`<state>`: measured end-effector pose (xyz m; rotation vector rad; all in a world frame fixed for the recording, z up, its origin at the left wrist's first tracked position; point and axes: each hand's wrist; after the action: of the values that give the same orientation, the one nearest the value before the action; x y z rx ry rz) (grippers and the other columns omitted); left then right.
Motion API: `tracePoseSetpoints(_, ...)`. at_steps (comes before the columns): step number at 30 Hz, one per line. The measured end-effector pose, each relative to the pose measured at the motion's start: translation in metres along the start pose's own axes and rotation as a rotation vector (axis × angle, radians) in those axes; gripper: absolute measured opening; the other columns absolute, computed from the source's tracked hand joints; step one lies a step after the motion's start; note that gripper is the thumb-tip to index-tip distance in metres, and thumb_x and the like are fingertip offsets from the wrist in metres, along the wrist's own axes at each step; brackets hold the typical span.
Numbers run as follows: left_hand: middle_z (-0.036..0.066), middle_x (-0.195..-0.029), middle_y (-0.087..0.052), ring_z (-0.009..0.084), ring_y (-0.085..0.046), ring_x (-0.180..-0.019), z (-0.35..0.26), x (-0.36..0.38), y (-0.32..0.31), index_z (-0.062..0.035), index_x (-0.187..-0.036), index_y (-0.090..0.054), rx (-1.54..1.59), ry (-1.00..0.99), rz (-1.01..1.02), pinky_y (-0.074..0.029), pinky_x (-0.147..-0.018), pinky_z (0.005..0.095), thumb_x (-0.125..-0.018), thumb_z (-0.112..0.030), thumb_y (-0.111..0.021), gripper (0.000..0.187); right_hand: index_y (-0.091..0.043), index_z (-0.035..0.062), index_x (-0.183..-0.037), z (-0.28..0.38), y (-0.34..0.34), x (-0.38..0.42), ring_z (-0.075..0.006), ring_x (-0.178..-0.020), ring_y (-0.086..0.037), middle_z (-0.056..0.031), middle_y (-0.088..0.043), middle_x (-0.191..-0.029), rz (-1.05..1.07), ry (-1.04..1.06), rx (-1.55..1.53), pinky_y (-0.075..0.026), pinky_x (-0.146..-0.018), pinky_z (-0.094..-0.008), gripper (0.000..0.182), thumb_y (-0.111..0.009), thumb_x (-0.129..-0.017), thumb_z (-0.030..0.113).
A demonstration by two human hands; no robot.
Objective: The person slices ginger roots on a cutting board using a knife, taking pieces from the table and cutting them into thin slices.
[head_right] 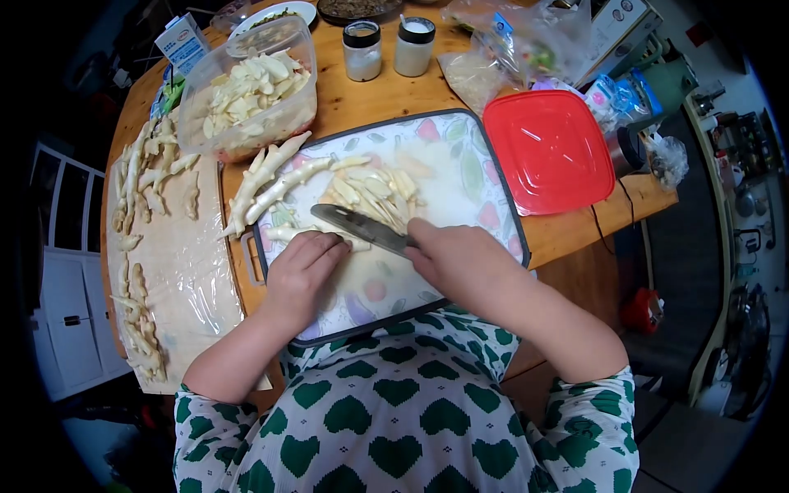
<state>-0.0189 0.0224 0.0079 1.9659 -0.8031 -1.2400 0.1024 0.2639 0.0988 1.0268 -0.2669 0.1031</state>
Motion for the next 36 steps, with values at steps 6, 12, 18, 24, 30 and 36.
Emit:
tracePoseSetpoints(6,0.012,-0.116,-0.074,0.0297,-0.072,-0.106,-0.001,0.001,-0.005,0.0007,-0.115,-0.077,-0.006,0.02,-0.006,-0.062,-0.087,0.0371,-0.077,-0.001,-0.072,0.038,-0.063,0.0046,-0.112,0.011,0.017,0.016,-0.0432,-0.084,-0.073,-0.0226,-0.072,-0.086,0.078,-0.004,-0.027,-0.057,-0.074,-0.0501,0.017,-0.063,-0.112,0.022)
tracePoseSetpoints(12,0.011,-0.117,-0.074,0.0287,-0.072,-0.107,-0.002,0.001,-0.005,0.0003,-0.115,-0.078,-0.001,0.027,-0.018,-0.062,-0.087,0.0366,-0.077,0.001,-0.073,0.038,-0.06,0.0039,-0.111,0.013,0.028,0.031,-0.0476,-0.082,-0.071,-0.0241,-0.071,-0.082,0.076,0.04,0.031,-0.056,-0.075,-0.0564,0.016,-0.061,-0.11,0.02)
tracePoseSetpoints(18,0.011,-0.113,-0.078,0.0317,-0.075,-0.104,-0.001,0.0,-0.006,-0.0031,-0.111,-0.081,0.019,0.066,-0.015,-0.062,-0.091,0.0387,-0.075,0.003,-0.081,0.037,-0.06,0.0037,-0.111,0.015,0.027,0.01,-0.0474,-0.084,-0.073,-0.0237,-0.072,-0.082,0.162,0.001,0.008,-0.057,-0.075,-0.0557,0.014,-0.059,-0.11,0.017)
tracePoseSetpoints(24,0.01,-0.116,-0.076,0.0295,-0.073,-0.107,-0.003,0.003,-0.005,-0.0029,-0.114,-0.079,0.003,0.057,-0.028,-0.062,-0.09,0.0367,-0.074,0.001,-0.073,0.04,-0.062,0.0054,-0.112,0.014,-0.02,-0.014,-0.0466,-0.085,-0.074,-0.0231,-0.073,-0.084,0.032,0.077,-0.061,-0.058,-0.076,-0.054,0.014,-0.061,-0.111,0.019)
tracePoseSetpoints(30,0.012,-0.111,-0.077,0.0324,-0.075,-0.102,-0.004,0.0,-0.003,-0.0039,-0.11,-0.08,0.04,0.072,-0.025,-0.062,-0.089,0.0399,-0.074,0.004,-0.082,0.036,-0.061,0.0037,-0.114,-0.002,0.013,0.0,-0.0479,-0.088,-0.073,-0.0253,-0.074,-0.088,0.101,-0.055,-0.027,-0.057,-0.077,-0.0564,0.017,-0.059,-0.111,0.021)
tracePoseSetpoints(36,0.011,-0.11,-0.077,0.032,-0.075,-0.101,-0.003,0.0,-0.006,-0.0031,-0.107,-0.08,0.032,0.07,-0.046,-0.062,-0.087,0.0393,-0.075,0.004,-0.082,0.033,-0.06,0.0032,-0.111,0.013,0.017,0.013,-0.049,-0.086,-0.072,-0.0259,-0.072,-0.085,0.096,-0.015,-0.039,-0.057,-0.076,-0.057,0.016,-0.06,-0.11,0.019)
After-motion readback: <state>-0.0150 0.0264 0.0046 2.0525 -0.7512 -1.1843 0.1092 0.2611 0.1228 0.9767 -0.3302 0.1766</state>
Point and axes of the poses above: each hand's wrist, its own x-axis away from the middle knuckle, its own y-axis out of the back of the hand, z = x × y
